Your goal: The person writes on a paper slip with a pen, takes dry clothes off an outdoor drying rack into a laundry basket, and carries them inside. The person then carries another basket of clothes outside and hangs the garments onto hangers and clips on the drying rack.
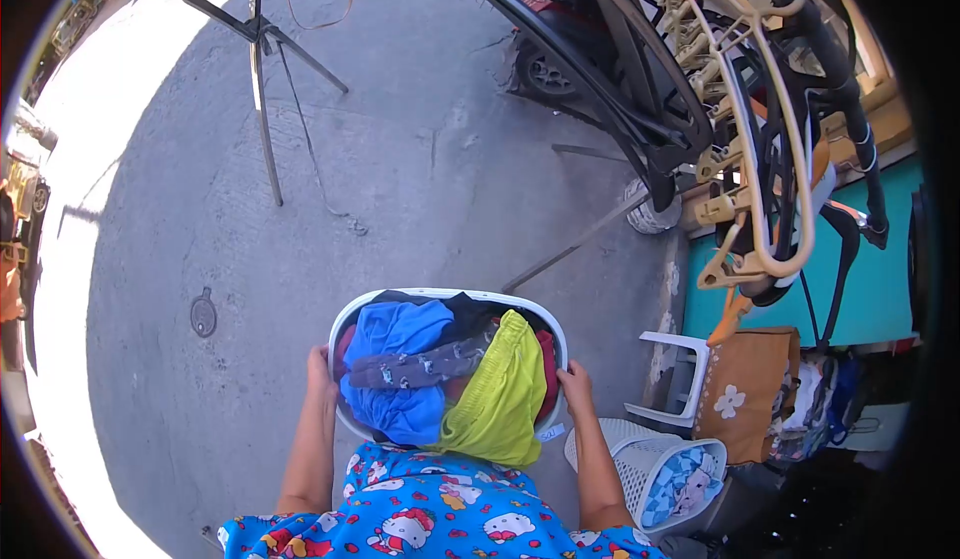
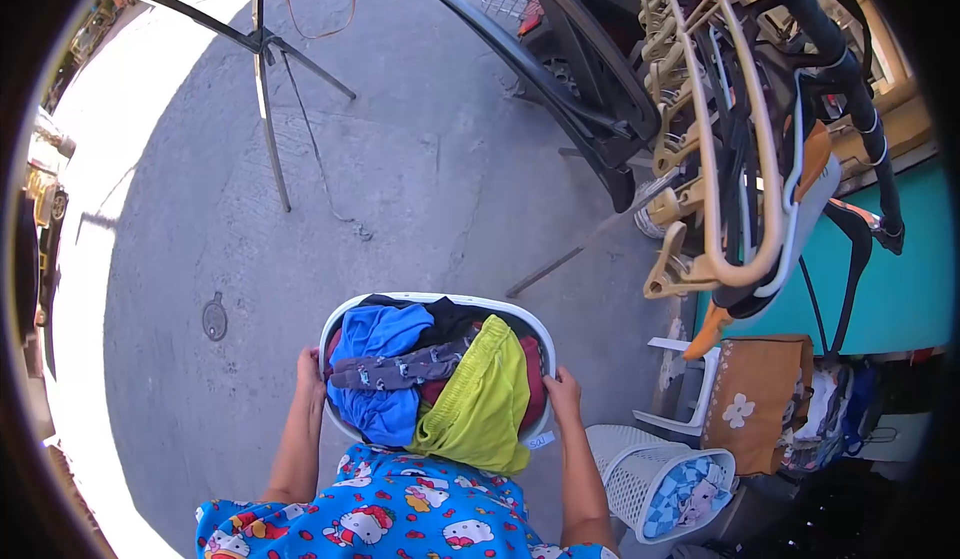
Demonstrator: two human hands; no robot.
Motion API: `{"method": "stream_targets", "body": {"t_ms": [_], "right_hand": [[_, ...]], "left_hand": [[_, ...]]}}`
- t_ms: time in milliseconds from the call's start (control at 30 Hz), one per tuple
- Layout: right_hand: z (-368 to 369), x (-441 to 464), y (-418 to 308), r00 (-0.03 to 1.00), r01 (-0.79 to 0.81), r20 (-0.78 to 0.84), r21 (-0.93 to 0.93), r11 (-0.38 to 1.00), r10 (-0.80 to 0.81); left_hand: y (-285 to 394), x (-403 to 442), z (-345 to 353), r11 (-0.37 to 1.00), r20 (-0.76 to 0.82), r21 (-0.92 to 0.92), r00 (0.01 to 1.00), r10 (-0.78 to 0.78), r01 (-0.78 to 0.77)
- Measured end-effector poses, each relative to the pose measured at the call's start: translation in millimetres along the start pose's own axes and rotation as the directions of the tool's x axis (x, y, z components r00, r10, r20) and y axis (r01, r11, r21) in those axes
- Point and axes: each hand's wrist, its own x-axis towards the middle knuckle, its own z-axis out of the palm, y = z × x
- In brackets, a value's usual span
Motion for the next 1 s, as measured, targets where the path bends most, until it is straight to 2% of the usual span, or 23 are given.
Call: {"method": "stream_targets", "body": {"t_ms": [67, 167, 233, 300, 500, 700, 800, 867, 933, 1000], "right_hand": [[9.5, 17.5, 5.7, 0.997, -0.05, 0.062, 0.003, 0.999, 0.05], [32.0, 43.4, -12.4, 0.956, -0.216, 0.185, -0.073, 0.974, 0.226], [51.2, 71.7, 15.0, 0.947, -0.231, 0.217, -0.049, 0.972, 0.236], [61.6, 91.0, 24.2, 0.936, -0.24, 0.253, -0.058, 0.969, 0.247], [92.6, 128.4, 51.8, 0.968, -0.185, 0.166, -0.034, 0.982, 0.188], [131.4, 177.3, 75.2, 0.978, -0.166, 0.11, -0.097, 0.981, 0.176], [139.1, 201.9, 98.5, 0.966, -0.215, 0.093, -0.228, 0.95, 0.241], [150.8, 211.7, 113.5, 0.972, -0.195, 0.062, -0.321, 0.927, 0.226], [156.2, 223.7, 115.9, 0.981, -0.181, 0.014, -0.293, 0.939, 0.193], [156.2, 223.9, 114.8, 0.986, -0.134, 0.059, -0.297, 0.945, 0.159]], "left_hand": [[-8.7, 18.2, 0.4, 0.999, -0.044, -0.029, 0.999, -0.032, 0.031], [-10.8, 64.1, -4.9, 0.997, -0.062, -0.029, 0.996, -0.068, 0.067], [-20.4, 101.5, -11.1, 0.993, -0.028, -0.077, 0.995, -0.095, 0.092], [-15.1, 103.8, 11.0, 0.99, -0.076, -0.093, 0.991, -0.11, 0.103], [-35.4, 156.8, 24.1, 0.991, -0.074, -0.11, 0.994, -0.084, 0.075], [-59.3, 226.5, 24.7, 0.986, -0.052, -0.144, 0.995, -0.09, 0.082], [-71.9, 235.8, 31.4, 0.993, -0.078, -0.117, 0.997, -0.028, 0.019], [-82.2, 252.5, 31.0, 0.99, -0.093, -0.141, 0.995, -0.043, 0.03], [-83.5, 260.3, 33.9, 0.992, -0.144, -0.123, 0.988, -0.048, 0.03], [-79.0, 264.4, 40.2, 0.993, -0.125, -0.107, 0.99, -0.067, 0.053]]}}
